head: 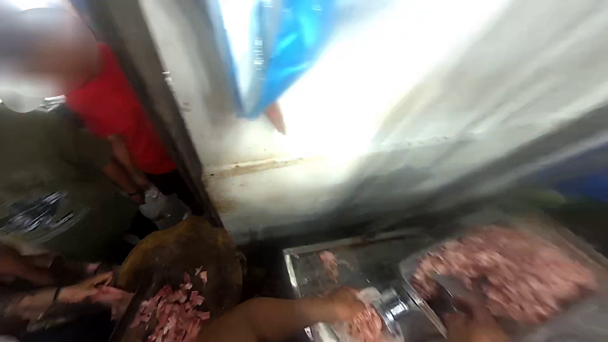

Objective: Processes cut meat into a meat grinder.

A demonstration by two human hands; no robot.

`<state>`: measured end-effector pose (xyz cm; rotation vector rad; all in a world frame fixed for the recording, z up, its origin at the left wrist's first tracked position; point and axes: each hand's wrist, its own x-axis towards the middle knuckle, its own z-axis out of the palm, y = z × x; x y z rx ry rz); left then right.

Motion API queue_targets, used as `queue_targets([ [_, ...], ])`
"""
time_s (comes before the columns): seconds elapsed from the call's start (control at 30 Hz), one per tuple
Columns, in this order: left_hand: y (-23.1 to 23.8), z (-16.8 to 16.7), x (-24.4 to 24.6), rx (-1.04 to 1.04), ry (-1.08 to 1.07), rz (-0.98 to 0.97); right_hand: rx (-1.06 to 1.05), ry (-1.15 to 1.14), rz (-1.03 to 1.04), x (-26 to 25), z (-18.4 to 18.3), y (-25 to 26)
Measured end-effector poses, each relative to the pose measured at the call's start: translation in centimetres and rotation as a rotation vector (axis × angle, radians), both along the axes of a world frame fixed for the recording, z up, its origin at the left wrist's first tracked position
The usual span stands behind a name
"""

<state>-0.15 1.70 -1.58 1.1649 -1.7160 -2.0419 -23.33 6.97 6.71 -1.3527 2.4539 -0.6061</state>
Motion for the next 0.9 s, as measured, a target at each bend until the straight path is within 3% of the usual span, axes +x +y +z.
queue_targets([
  [0.17,-0.4,1.8,-0.4,0.061,-0.084,0.026,-0.053,-0.057,-0.115,1.3,2.4,-0.4],
  [0.3,-0.9,-0.7,-1.4,0.114,-0.151,0.053,0.026,-0.058,-0.171,-0.6,1.2,-0.7],
  [0.43,-1.4,-0.4,-1.9,0.099,-0.192,0.023,-0.003,-0.063,-0.189,-1.9,-0.9,0.0],
  [0.9,-2.7,-1.0,-3.5,0.075,-0.18,-0.02,-0.098,-0.017,-0.194,-1.9,-1.5,0.3],
])
